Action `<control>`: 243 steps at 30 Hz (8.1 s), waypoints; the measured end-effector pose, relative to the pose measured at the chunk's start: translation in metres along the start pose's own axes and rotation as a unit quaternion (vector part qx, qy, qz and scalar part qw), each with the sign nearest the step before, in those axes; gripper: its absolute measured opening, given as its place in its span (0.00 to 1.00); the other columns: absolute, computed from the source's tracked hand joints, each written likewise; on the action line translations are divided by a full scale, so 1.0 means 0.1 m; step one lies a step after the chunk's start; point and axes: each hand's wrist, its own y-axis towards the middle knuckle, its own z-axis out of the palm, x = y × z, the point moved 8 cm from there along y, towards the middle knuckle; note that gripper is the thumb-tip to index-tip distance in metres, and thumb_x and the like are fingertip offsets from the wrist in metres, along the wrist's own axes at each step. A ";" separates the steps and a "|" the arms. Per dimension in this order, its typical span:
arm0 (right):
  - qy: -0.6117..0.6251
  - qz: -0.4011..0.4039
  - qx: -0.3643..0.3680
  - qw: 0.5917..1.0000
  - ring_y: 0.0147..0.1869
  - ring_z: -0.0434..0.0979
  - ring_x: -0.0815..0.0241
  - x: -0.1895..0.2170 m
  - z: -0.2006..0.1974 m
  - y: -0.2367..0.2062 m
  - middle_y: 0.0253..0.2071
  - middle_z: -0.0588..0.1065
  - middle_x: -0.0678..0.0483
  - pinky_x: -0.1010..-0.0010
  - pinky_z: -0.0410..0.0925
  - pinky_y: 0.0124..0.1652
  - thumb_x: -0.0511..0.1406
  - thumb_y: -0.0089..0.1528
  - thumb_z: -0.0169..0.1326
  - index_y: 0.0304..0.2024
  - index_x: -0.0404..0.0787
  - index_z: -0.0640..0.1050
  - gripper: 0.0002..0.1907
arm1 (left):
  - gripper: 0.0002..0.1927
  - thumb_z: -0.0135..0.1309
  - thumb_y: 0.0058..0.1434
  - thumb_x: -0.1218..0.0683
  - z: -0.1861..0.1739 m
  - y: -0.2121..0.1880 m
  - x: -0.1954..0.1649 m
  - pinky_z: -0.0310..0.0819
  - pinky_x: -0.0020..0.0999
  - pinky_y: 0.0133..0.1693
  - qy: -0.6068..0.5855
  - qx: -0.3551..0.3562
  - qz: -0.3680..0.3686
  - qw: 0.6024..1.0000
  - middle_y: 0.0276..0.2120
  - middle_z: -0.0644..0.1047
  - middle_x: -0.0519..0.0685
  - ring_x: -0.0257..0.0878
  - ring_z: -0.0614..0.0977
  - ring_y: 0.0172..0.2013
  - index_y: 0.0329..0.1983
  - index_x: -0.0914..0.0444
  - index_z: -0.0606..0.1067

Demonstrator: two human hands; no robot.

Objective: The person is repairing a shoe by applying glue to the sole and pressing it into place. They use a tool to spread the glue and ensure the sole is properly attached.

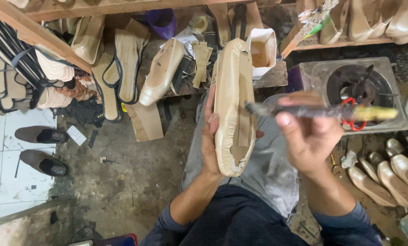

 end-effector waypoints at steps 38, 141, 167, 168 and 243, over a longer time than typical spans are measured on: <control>-0.075 -0.292 0.219 0.928 0.44 0.79 0.46 0.85 0.22 -0.10 0.40 0.75 0.44 0.54 0.72 0.44 0.33 0.59 0.57 0.45 0.27 0.75 0.16 | 0.44 0.47 0.67 0.44 0.30 -0.23 -0.15 0.61 0.47 0.70 0.068 -0.009 0.021 0.997 0.75 0.56 0.58 0.51 0.64 0.71 0.81 0.60 0.46; -0.022 -0.081 0.222 0.971 0.49 0.80 0.55 0.48 0.38 -0.12 0.49 0.76 0.47 0.69 0.76 0.48 0.31 0.71 0.52 0.51 0.35 0.71 0.08 | 0.36 0.44 0.73 0.41 -0.10 -0.30 0.01 0.77 0.52 0.56 -0.009 -0.040 -0.123 0.992 0.74 0.60 0.55 0.52 0.72 0.65 0.81 0.49 0.48; -0.458 -0.017 0.232 0.858 0.47 0.74 0.40 -2.73 0.48 1.32 0.33 0.78 0.43 0.50 0.65 0.49 0.38 0.56 0.67 0.34 0.36 0.82 0.12 | 0.53 0.74 0.44 0.65 -0.46 0.13 -0.91 0.71 0.41 0.65 0.590 -0.090 0.196 0.778 0.66 0.60 0.59 0.49 0.69 0.66 0.73 0.68 0.60; -0.446 -0.033 0.205 0.870 0.48 0.74 0.40 -2.64 0.41 1.32 0.35 0.78 0.42 0.50 0.65 0.50 0.37 0.59 0.66 0.37 0.35 0.80 0.11 | 0.54 0.76 0.42 0.65 -0.44 0.12 -0.91 0.70 0.42 0.65 0.610 -0.081 0.208 0.760 0.68 0.59 0.59 0.50 0.68 0.67 0.72 0.68 0.61; -0.057 -0.270 0.197 0.941 0.44 0.79 0.44 0.91 0.24 0.12 0.42 0.73 0.41 0.52 0.73 0.45 0.27 0.59 0.58 0.44 0.28 0.74 0.12 | 0.48 0.74 0.54 0.61 0.34 -0.27 -0.40 0.70 0.47 0.71 0.406 0.202 0.281 0.846 0.73 0.63 0.64 0.54 0.68 0.71 0.72 0.56 0.57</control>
